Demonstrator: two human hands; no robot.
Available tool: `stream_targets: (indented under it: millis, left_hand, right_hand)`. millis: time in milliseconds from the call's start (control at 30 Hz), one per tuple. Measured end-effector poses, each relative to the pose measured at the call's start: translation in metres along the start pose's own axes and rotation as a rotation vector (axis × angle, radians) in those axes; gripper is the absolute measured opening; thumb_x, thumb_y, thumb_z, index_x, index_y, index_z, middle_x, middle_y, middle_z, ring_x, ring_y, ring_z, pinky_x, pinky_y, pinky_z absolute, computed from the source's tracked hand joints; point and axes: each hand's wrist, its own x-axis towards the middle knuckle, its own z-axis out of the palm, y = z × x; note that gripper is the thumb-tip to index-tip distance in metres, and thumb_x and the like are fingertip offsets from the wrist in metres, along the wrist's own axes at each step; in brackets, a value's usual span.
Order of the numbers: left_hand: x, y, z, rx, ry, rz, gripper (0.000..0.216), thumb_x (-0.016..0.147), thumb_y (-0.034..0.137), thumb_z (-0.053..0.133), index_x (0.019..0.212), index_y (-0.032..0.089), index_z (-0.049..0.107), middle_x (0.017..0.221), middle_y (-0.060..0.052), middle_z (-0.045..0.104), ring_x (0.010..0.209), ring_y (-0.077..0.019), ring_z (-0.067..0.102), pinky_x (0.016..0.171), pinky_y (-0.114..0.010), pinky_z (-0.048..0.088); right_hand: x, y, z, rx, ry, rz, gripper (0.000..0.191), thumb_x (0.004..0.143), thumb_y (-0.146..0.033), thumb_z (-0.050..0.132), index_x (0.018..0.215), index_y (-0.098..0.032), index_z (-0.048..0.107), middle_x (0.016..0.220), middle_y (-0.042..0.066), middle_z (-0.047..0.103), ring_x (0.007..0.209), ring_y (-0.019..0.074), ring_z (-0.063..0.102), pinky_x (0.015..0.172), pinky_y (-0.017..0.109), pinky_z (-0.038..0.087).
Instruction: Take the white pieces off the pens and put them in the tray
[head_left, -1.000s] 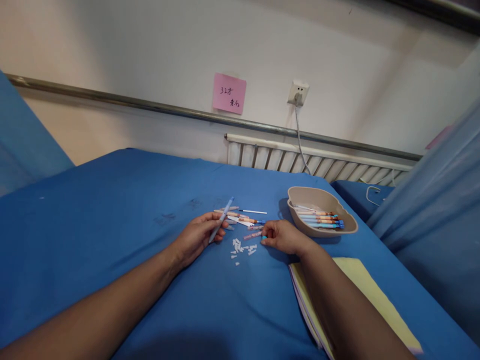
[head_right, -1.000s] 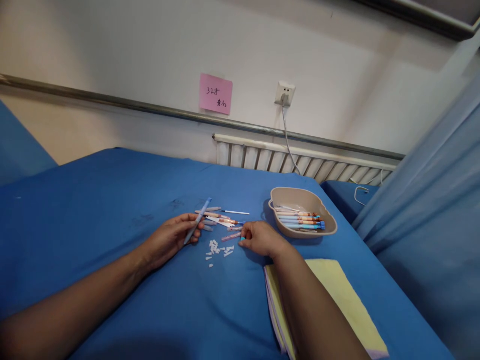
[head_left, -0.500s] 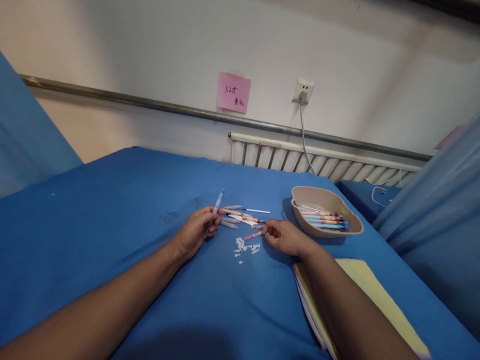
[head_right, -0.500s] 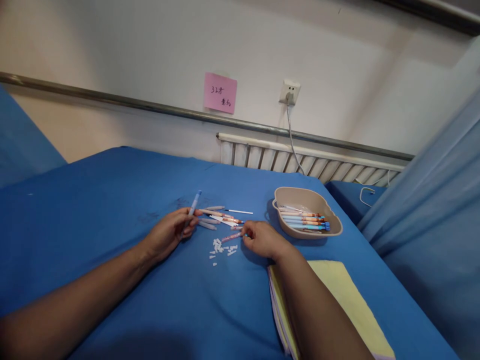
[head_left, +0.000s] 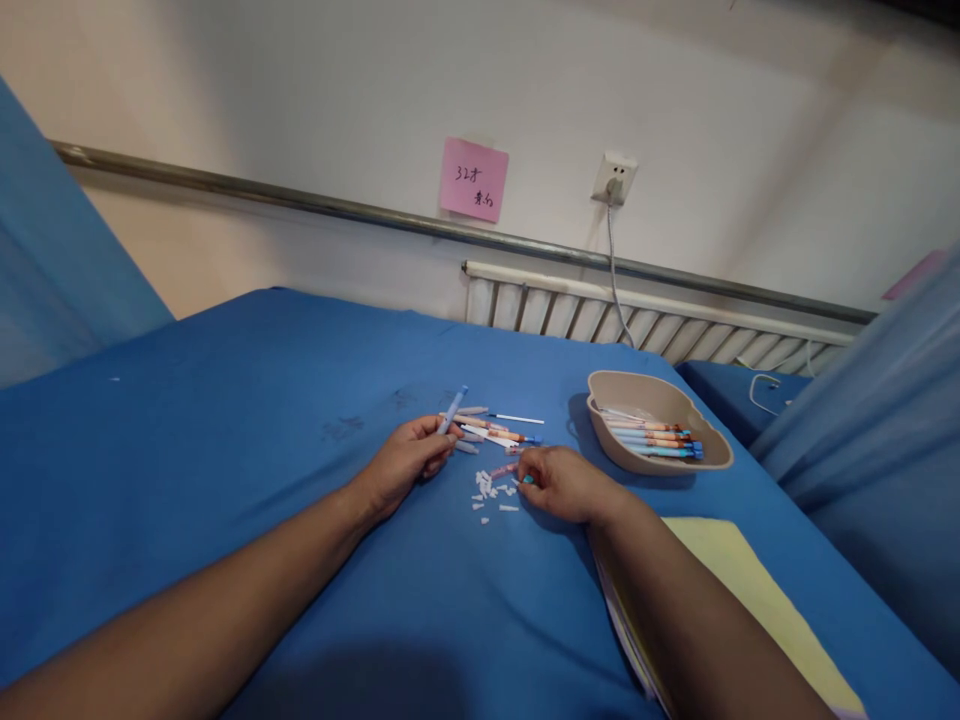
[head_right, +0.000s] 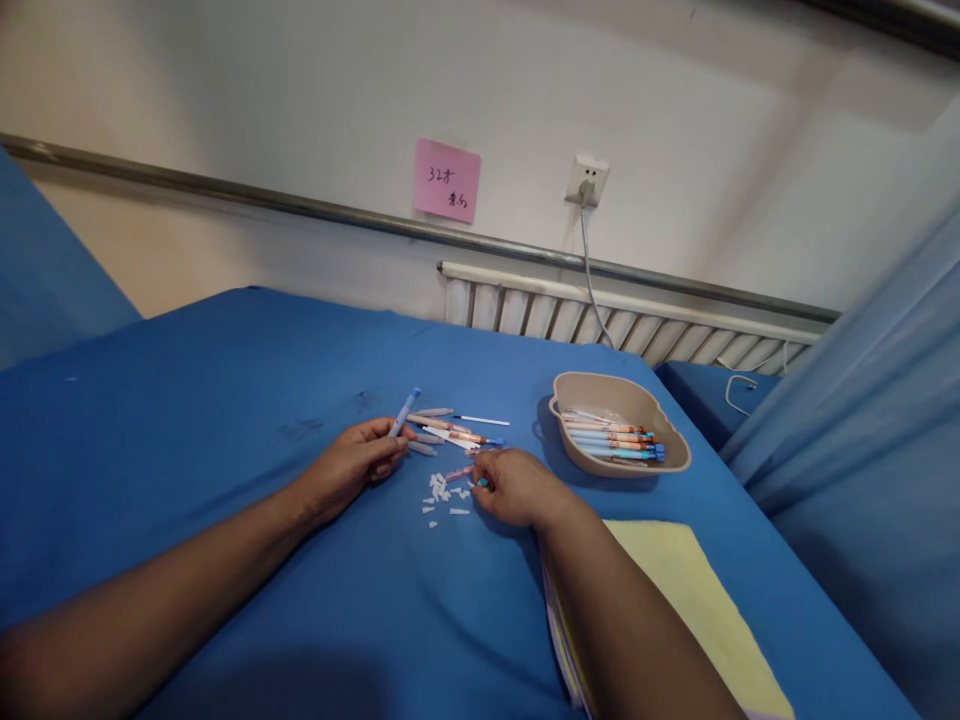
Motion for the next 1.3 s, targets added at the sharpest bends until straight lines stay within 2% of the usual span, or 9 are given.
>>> stream_targets:
  millis: [300, 467, 600, 667, 733, 867, 1033, 1167, 1300]
  left_hand:
    - [0.000, -0.001, 0.000, 0.044, -0.013, 0.016, 0.018, 0.074, 0.027, 0.061, 0.085, 0.014, 0.056, 0.049, 0.007, 0.040, 0.039, -0.0045, 0.033, 0.039, -0.017, 0.020]
    - [-0.001, -0.001, 0.001, 0.053, -0.013, 0.023, 0.019, 0.074, 0.027, 0.061, 0.086, 0.014, 0.056, 0.051, 0.007, 0.042, 0.039, -0.0043, 0.033, 0.039, -0.018, 0.020]
    - [-0.002, -0.001, 0.003, 0.062, -0.017, 0.018, 0.020, 0.074, 0.029, 0.061, 0.086, 0.014, 0.056, 0.050, 0.007, 0.041, 0.039, -0.0046, 0.032, 0.039, -0.018, 0.020]
    - [-0.003, 0.000, 0.004, 0.073, -0.018, 0.015, 0.021, 0.073, 0.030, 0.062, 0.085, 0.014, 0.056, 0.048, 0.008, 0.040, 0.039, -0.0046, 0.031, 0.038, -0.018, 0.019]
    - [-0.003, 0.001, 0.006, 0.084, -0.019, 0.016, 0.021, 0.072, 0.030, 0.063, 0.083, 0.013, 0.056, 0.048, 0.008, 0.040, 0.038, -0.0046, 0.030, 0.038, -0.018, 0.019]
    - [-0.003, 0.003, 0.008, 0.082, -0.030, 0.030, 0.022, 0.070, 0.030, 0.064, 0.081, 0.013, 0.057, 0.047, 0.007, 0.040, 0.038, -0.0046, 0.031, 0.039, -0.018, 0.019]
    - [-0.004, 0.002, 0.009, 0.097, -0.050, 0.038, 0.023, 0.069, 0.031, 0.065, 0.080, 0.012, 0.057, 0.048, 0.007, 0.042, 0.039, -0.0046, 0.032, 0.039, -0.018, 0.018]
    - [-0.004, 0.001, 0.009, 0.143, -0.045, 0.040, 0.025, 0.069, 0.033, 0.065, 0.081, 0.012, 0.059, 0.047, 0.007, 0.041, 0.039, -0.0048, 0.032, 0.040, -0.018, 0.019]
    - [-0.006, 0.000, 0.013, 0.266, -0.064, 0.040, 0.026, 0.070, 0.037, 0.064, 0.077, 0.012, 0.063, 0.049, 0.006, 0.045, 0.043, -0.0064, 0.035, 0.043, -0.019, 0.024]
  right_hand:
    - [-0.001, 0.003, -0.001, 0.015, 0.021, 0.064, 0.007, 0.074, -0.021, 0.054, 0.080, -0.019, 0.057, 0.064, -0.003, 0.056, 0.055, 0.0088, 0.044, 0.052, 0.021, 0.026]
    - [0.000, 0.009, 0.004, 0.198, 0.005, 0.069, 0.005, 0.074, -0.019, 0.055, 0.079, -0.019, 0.057, 0.062, -0.005, 0.051, 0.054, 0.0077, 0.042, 0.051, 0.019, 0.027]
    - [-0.001, 0.004, 0.008, 0.404, -0.084, 0.063, 0.006, 0.076, -0.023, 0.057, 0.078, -0.018, 0.056, 0.059, -0.006, 0.048, 0.053, 0.0071, 0.041, 0.049, 0.017, 0.030]
    - [-0.002, -0.004, 0.007, 0.375, -0.118, 0.043, 0.008, 0.076, -0.025, 0.059, 0.080, -0.018, 0.057, 0.059, -0.006, 0.049, 0.052, 0.0072, 0.041, 0.049, 0.018, 0.030]
    - [-0.004, -0.014, 0.004, 0.244, -0.121, -0.004, 0.010, 0.075, -0.024, 0.061, 0.083, -0.019, 0.060, 0.062, -0.004, 0.054, 0.053, 0.0079, 0.043, 0.051, 0.019, 0.030]
    - [-0.006, -0.033, -0.003, 0.001, -0.087, -0.095, 0.010, 0.073, -0.018, 0.057, 0.082, -0.019, 0.063, 0.072, 0.000, 0.061, 0.061, 0.0108, 0.049, 0.056, 0.022, 0.031]
    - [-0.005, -0.034, -0.001, -0.084, -0.055, -0.085, 0.011, 0.071, -0.017, 0.054, 0.079, -0.018, 0.062, 0.075, 0.002, 0.063, 0.063, 0.0124, 0.050, 0.057, 0.023, 0.030]
    - [-0.001, -0.025, 0.006, 0.040, -0.001, -0.047, 0.007, 0.072, -0.017, 0.054, 0.077, -0.018, 0.059, 0.065, -0.001, 0.058, 0.055, 0.0094, 0.046, 0.053, 0.021, 0.029]
    - [0.004, -0.021, 0.012, 0.298, 0.147, 0.030, 0.007, 0.078, -0.025, 0.054, 0.080, -0.018, 0.054, 0.054, -0.006, 0.046, 0.047, 0.0075, 0.039, 0.047, 0.019, 0.028]
